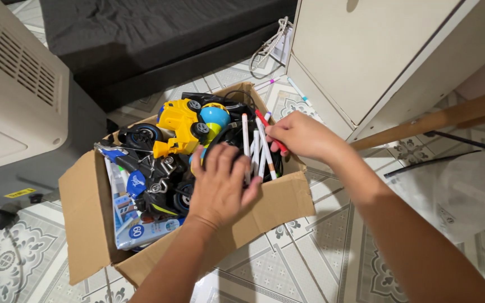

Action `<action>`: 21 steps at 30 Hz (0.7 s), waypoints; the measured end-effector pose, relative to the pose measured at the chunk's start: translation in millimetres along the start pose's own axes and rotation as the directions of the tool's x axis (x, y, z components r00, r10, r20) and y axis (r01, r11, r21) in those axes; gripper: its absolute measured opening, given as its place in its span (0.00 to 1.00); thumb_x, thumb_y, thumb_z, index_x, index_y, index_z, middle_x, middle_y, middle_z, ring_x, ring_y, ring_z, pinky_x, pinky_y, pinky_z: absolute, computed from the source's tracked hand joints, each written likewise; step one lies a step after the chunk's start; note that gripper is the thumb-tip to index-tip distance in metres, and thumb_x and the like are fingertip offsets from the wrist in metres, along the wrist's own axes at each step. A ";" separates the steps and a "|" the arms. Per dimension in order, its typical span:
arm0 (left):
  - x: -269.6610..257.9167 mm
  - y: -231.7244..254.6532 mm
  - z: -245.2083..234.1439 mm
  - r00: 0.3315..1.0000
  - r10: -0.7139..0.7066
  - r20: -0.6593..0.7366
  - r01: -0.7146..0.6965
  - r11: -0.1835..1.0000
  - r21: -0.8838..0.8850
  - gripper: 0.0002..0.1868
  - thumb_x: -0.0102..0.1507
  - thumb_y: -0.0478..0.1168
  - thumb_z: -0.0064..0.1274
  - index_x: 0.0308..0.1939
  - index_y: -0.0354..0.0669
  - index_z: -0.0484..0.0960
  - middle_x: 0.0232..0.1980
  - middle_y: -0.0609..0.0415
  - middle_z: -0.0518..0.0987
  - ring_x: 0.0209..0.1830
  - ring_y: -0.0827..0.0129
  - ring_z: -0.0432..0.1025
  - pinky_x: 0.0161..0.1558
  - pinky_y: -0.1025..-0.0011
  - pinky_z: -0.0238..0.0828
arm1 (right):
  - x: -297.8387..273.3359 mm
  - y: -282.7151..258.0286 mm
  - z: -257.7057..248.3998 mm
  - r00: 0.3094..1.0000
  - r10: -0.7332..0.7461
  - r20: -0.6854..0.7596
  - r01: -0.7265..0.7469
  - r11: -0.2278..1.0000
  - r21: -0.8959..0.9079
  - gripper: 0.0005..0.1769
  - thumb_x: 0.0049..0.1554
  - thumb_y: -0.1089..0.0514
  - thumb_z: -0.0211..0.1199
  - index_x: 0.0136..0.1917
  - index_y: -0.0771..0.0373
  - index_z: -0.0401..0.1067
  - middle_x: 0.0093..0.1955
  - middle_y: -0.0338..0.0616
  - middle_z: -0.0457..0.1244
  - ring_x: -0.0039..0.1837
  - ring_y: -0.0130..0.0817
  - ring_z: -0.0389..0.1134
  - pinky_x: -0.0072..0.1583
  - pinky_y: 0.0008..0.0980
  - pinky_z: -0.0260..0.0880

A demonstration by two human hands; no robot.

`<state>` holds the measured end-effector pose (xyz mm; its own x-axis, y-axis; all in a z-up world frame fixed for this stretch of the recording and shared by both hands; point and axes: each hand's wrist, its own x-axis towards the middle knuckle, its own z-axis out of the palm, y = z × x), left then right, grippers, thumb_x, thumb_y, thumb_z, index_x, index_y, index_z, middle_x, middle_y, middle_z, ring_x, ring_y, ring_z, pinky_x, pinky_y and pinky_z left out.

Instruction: Picking up toys and other items from the floor and putting them into a cardboard box

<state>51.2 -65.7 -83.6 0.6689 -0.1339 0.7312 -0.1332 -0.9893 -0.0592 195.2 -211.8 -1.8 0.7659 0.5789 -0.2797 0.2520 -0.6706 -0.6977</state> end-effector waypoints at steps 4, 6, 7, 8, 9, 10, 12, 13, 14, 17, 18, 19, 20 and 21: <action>2.2 -6.0 1.7 0.992 -0.125 0.017 0.125 0.992 -0.009 0.18 0.62 0.57 0.44 0.48 0.51 0.71 0.54 0.50 0.65 0.62 0.53 0.59 0.65 0.43 0.43 | 6.9 3.6 3.3 0.999 0.038 -0.004 -0.038 0.984 -0.174 0.26 0.58 0.38 0.49 0.32 0.50 0.80 0.25 0.38 0.66 0.39 0.37 0.71 0.48 0.35 0.70; 2.0 -10.3 5.6 0.966 -0.255 0.047 0.257 0.966 -0.037 0.21 0.62 0.58 0.45 0.49 0.49 0.69 0.55 0.50 0.63 0.62 0.53 0.58 0.66 0.45 0.43 | 14.8 6.3 5.6 0.999 -0.024 -0.024 0.017 0.970 -0.243 0.24 0.57 0.39 0.48 0.39 0.50 0.81 0.33 0.36 0.70 0.49 0.44 0.72 0.54 0.41 0.69; 1.7 -10.2 7.6 0.966 -0.253 0.052 0.255 0.966 -0.048 0.21 0.62 0.58 0.45 0.49 0.49 0.69 0.55 0.50 0.63 0.62 0.53 0.58 0.66 0.45 0.43 | 14.6 7.0 5.6 1.000 -0.012 -0.027 0.005 0.970 -0.242 0.24 0.57 0.39 0.48 0.39 0.50 0.81 0.33 0.36 0.70 0.49 0.44 0.72 0.54 0.41 0.69; 1.8 -10.7 9.5 0.966 -0.256 0.039 0.257 0.966 -0.035 0.22 0.63 0.59 0.45 0.50 0.49 0.69 0.55 0.50 0.63 0.61 0.53 0.59 0.65 0.47 0.45 | 15.1 7.0 5.4 0.996 -0.021 -0.088 -0.001 0.969 -0.247 0.23 0.57 0.40 0.49 0.35 0.49 0.80 0.31 0.36 0.69 0.48 0.44 0.72 0.53 0.41 0.70; 1.9 -11.7 11.3 0.966 -0.258 0.025 0.259 0.966 -0.021 0.22 0.64 0.59 0.44 0.50 0.48 0.68 0.54 0.49 0.64 0.60 0.53 0.60 0.65 0.48 0.46 | 15.8 6.6 5.3 0.988 -0.031 -0.148 -0.008 0.968 -0.253 0.22 0.56 0.41 0.50 0.32 0.49 0.79 0.29 0.35 0.69 0.47 0.44 0.72 0.53 0.41 0.70; 1.9 -10.8 11.8 0.966 -0.258 0.028 0.258 0.966 -0.024 0.22 0.64 0.59 0.44 0.50 0.48 0.68 0.54 0.49 0.64 0.60 0.53 0.60 0.65 0.48 0.46 | 16.3 7.9 3.5 0.989 -0.027 -0.149 -0.012 0.968 -0.253 0.22 0.56 0.41 0.50 0.32 0.49 0.79 0.29 0.35 0.69 0.47 0.44 0.72 0.53 0.41 0.70; 2.3 -11.7 11.7 0.966 -0.256 0.029 0.256 0.967 -0.013 0.22 0.64 0.59 0.43 0.50 0.48 0.68 0.54 0.49 0.64 0.60 0.53 0.61 0.65 0.49 0.46 | 18.8 7.4 0.3 0.976 -0.021 -0.218 -0.024 0.979 -0.204 0.21 0.55 0.42 0.52 0.30 0.49 0.78 0.27 0.34 0.67 0.45 0.41 0.72 0.51 0.39 0.70; 3.0 -11.0 12.0 0.966 -0.257 0.028 0.258 0.966 -0.012 0.22 0.64 0.59 0.43 0.50 0.48 0.68 0.54 0.49 0.64 0.60 0.53 0.61 0.65 0.49 0.46 | 24.4 13.6 -1.0 0.976 -0.023 -0.217 -0.023 0.978 -0.206 0.21 0.55 0.42 0.52 0.30 0.49 0.78 0.27 0.34 0.67 0.45 0.41 0.72 0.51 0.39 0.70; 2.8 -10.9 11.4 0.967 -0.252 0.029 0.252 0.968 -0.005 0.21 0.64 0.58 0.43 0.50 0.48 0.69 0.54 0.49 0.65 0.60 0.53 0.61 0.65 0.49 0.46 | 30.3 19.0 -1.2 0.968 -0.003 -0.252 -0.051 0.977 -0.207 0.20 0.56 0.41 0.52 0.30 0.46 0.78 0.27 0.34 0.67 0.46 0.43 0.72 0.51 0.40 0.70; 3.2 -9.6 8.6 0.969 -0.247 0.025 0.247 0.969 -0.001 0.20 0.64 0.57 0.43 0.50 0.48 0.69 0.54 0.48 0.65 0.60 0.52 0.61 0.64 0.48 0.46 | 64.0 49.8 1.0 0.949 0.041 -0.314 -0.110 0.972 -0.206 0.20 0.55 0.39 0.53 0.29 0.43 0.77 0.28 0.35 0.67 0.46 0.44 0.71 0.51 0.41 0.70; 4.1 -9.4 7.6 0.970 -0.244 0.019 0.244 0.970 -0.008 0.19 0.64 0.55 0.43 0.50 0.48 0.69 0.54 0.48 0.65 0.60 0.52 0.60 0.64 0.48 0.46 | 78.1 62.4 1.9 0.936 0.068 -0.345 -0.144 0.969 -0.202 0.20 0.54 0.36 0.53 0.29 0.42 0.77 0.28 0.34 0.67 0.46 0.44 0.71 0.51 0.41 0.70; 3.2 -9.2 5.6 0.969 -0.246 0.021 0.247 0.969 -0.007 0.19 0.64 0.55 0.43 0.50 0.48 0.69 0.54 0.48 0.65 0.60 0.52 0.60 0.64 0.48 0.46 | 88.7 75.4 7.3 0.937 0.068 -0.342 -0.144 0.969 -0.203 0.20 0.54 0.36 0.53 0.29 0.42 0.77 0.28 0.34 0.67 0.46 0.44 0.71 0.51 0.41 0.70; 4.9 -9.9 5.6 0.971 -0.240 0.019 0.240 0.971 0.003 0.18 0.64 0.55 0.43 0.50 0.48 0.70 0.54 0.48 0.66 0.60 0.52 0.61 0.64 0.48 0.46 | 100.9 88.2 9.7 0.942 0.083 -0.326 -0.160 0.963 -0.217 0.19 0.54 0.39 0.53 0.33 0.46 0.79 0.35 0.44 0.68 0.51 0.50 0.70 0.53 0.46 0.69; 7.2 -10.8 5.8 0.972 -0.233 0.018 0.233 0.972 0.013 0.18 0.65 0.54 0.42 0.51 0.48 0.70 0.54 0.48 0.66 0.60 0.52 0.61 0.63 0.48 0.46 | 113.5 100.9 11.5 0.946 0.099 -0.310 -0.176 0.957 -0.232 0.18 0.54 0.42 0.53 0.36 0.50 0.80 0.42 0.53 0.69 0.56 0.57 0.68 0.56 0.51 0.68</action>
<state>61.7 -56.3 -81.6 0.6946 0.0992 0.7125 0.0354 -0.9940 0.1039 300.8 -208.5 -111.5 0.9324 0.3375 -0.1292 0.2435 -0.8509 -0.4656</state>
